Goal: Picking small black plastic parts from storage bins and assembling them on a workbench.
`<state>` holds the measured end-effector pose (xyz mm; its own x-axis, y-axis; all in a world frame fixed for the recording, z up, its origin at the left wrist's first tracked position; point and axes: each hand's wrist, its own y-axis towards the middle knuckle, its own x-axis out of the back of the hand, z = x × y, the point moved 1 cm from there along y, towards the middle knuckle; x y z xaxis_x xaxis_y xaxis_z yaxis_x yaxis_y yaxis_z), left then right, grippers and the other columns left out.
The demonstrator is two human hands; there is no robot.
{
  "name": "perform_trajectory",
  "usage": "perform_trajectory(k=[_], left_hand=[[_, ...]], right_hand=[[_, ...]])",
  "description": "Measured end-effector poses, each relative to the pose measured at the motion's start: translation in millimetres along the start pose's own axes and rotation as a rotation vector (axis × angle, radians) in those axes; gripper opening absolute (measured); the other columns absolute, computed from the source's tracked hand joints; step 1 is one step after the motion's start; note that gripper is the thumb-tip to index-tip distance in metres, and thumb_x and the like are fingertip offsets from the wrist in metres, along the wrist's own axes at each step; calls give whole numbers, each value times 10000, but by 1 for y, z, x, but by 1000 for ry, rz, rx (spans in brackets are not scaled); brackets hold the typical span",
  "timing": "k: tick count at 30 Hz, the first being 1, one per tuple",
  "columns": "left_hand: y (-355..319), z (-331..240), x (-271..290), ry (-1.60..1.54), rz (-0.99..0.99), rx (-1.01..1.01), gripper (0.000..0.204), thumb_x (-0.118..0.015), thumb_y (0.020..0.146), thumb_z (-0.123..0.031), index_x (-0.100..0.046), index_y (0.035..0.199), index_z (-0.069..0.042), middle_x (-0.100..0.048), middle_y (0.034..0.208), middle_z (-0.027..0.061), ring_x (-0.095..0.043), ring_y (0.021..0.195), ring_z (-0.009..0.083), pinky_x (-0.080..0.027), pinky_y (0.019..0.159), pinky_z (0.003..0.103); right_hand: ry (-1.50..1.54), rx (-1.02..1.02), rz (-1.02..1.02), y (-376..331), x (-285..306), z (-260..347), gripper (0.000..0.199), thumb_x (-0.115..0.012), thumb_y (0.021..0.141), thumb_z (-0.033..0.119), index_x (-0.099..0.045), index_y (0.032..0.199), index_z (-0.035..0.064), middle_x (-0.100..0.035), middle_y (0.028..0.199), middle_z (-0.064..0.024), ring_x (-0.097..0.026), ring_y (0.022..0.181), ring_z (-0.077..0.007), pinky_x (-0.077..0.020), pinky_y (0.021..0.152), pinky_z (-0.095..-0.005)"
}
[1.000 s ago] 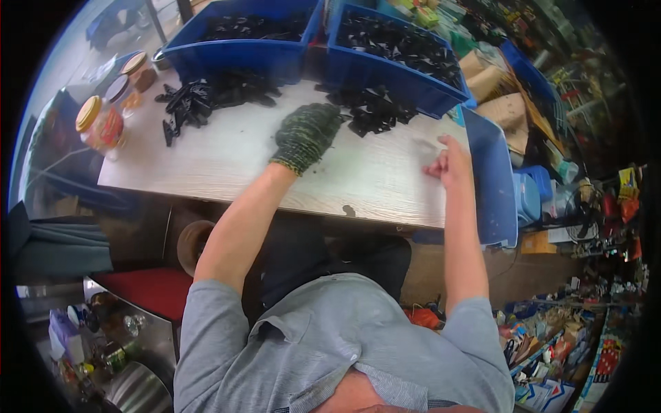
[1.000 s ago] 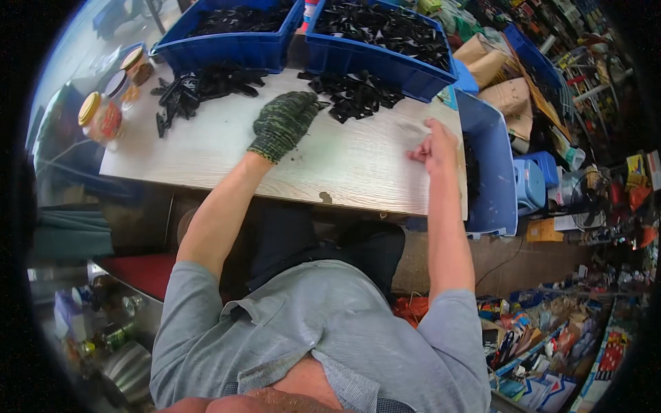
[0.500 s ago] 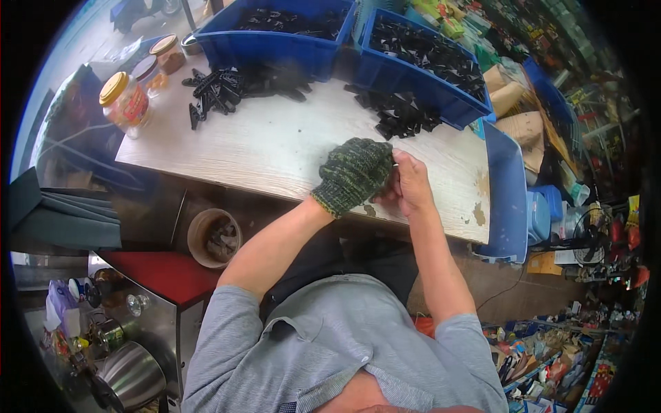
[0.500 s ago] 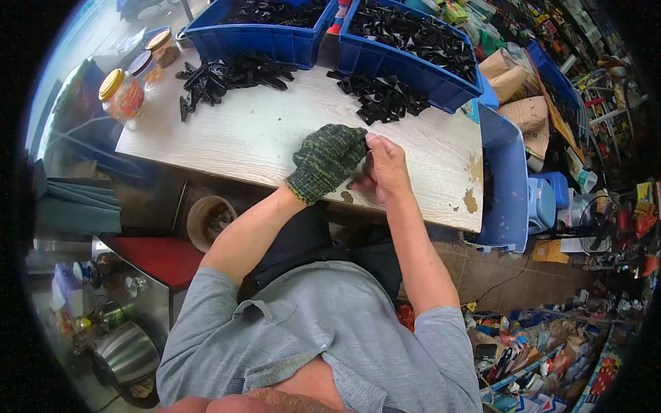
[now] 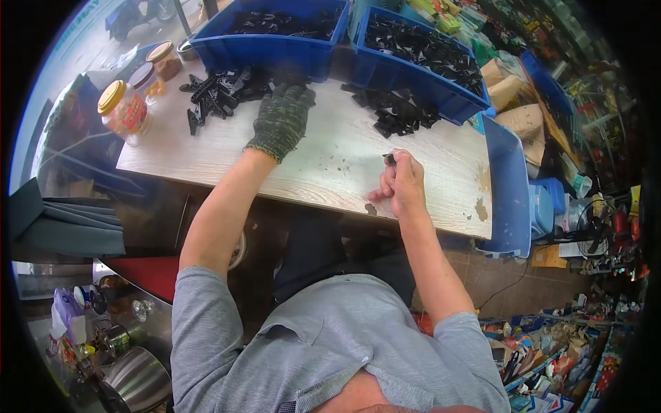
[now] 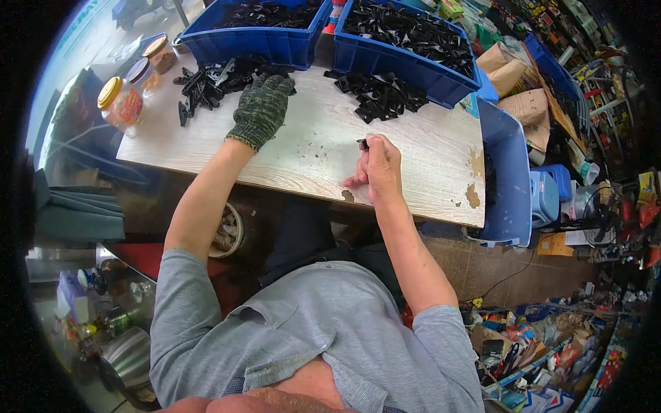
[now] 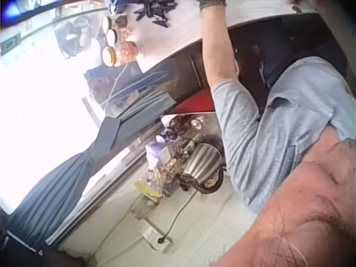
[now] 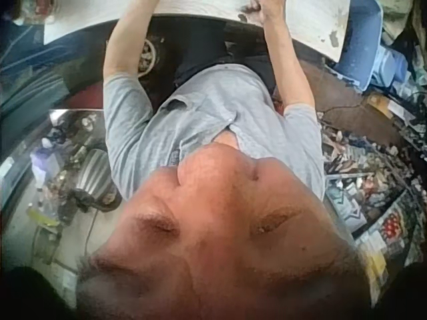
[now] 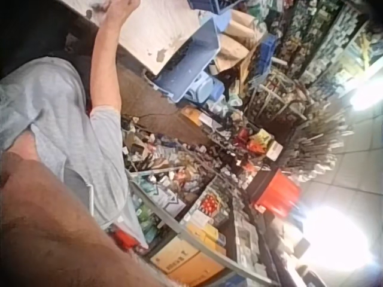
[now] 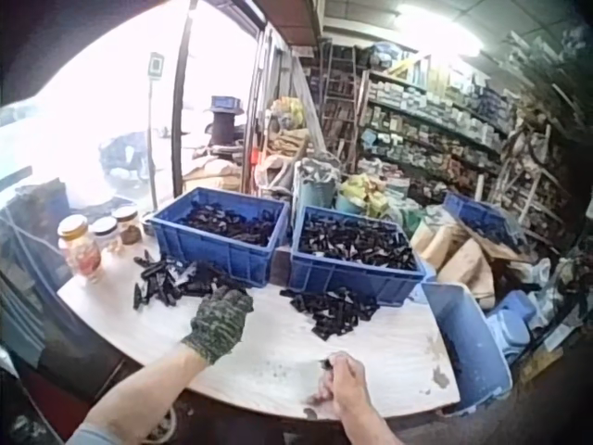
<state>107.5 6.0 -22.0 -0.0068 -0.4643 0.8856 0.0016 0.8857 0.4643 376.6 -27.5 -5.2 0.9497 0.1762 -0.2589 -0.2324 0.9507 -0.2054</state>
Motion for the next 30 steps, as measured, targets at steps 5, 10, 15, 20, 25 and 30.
perform_trajectory(k=[5,10,15,20,25,30], left_hand=[[14,10,-12,-24,-126,-137,308,-621,838,-177,-675,1140,-149,-653,1160,104,-570,1170,323,-458,989,445],[18,-4,-8,24,-20,-217,244,-617,861,-191,-690,1088,-136,-685,1042,109,-633,1029,320,-497,926,424],[10,-23,2,-200,64,-43,251,-571,933,-219,-665,1140,-112,-685,1055,131,-648,1011,332,-517,897,443],[-5,-34,4,-745,-108,243,282,-602,939,-235,-668,1175,-95,-694,1096,154,-648,1030,337,-511,913,451],[-10,-13,-10,-537,-257,149,306,-604,948,-276,-676,1178,-88,-686,1135,167,-634,1057,347,-499,938,455],[-11,4,-7,-292,-117,144,346,-492,979,-308,-658,1179,-80,-682,1092,173,-642,1048,340,-507,929,456]], right_hand=[[-14,6,10,0,-2,-3,312,-515,986,326,-513,846,47,-329,513,22,-352,414,-98,-514,387,-382],[-25,27,4,-1,1,-4,318,-519,983,330,-512,856,39,-331,515,22,-370,426,-101,-519,392,-385],[-31,49,7,-3,0,-3,330,-512,979,337,-514,884,20,-312,522,22,-386,447,-111,-530,407,-395],[11,48,-1,-4,-1,-3,295,-524,990,314,-486,816,79,-353,514,25,-375,426,-89,-516,387,-367],[-6,40,4,-2,-1,-5,289,-529,988,310,-485,815,83,-359,515,24,-376,430,-86,-519,391,-368],[-4,53,26,0,3,-6,293,-520,983,322,-517,892,44,-315,539,20,-394,467,-113,-533,417,-399]])
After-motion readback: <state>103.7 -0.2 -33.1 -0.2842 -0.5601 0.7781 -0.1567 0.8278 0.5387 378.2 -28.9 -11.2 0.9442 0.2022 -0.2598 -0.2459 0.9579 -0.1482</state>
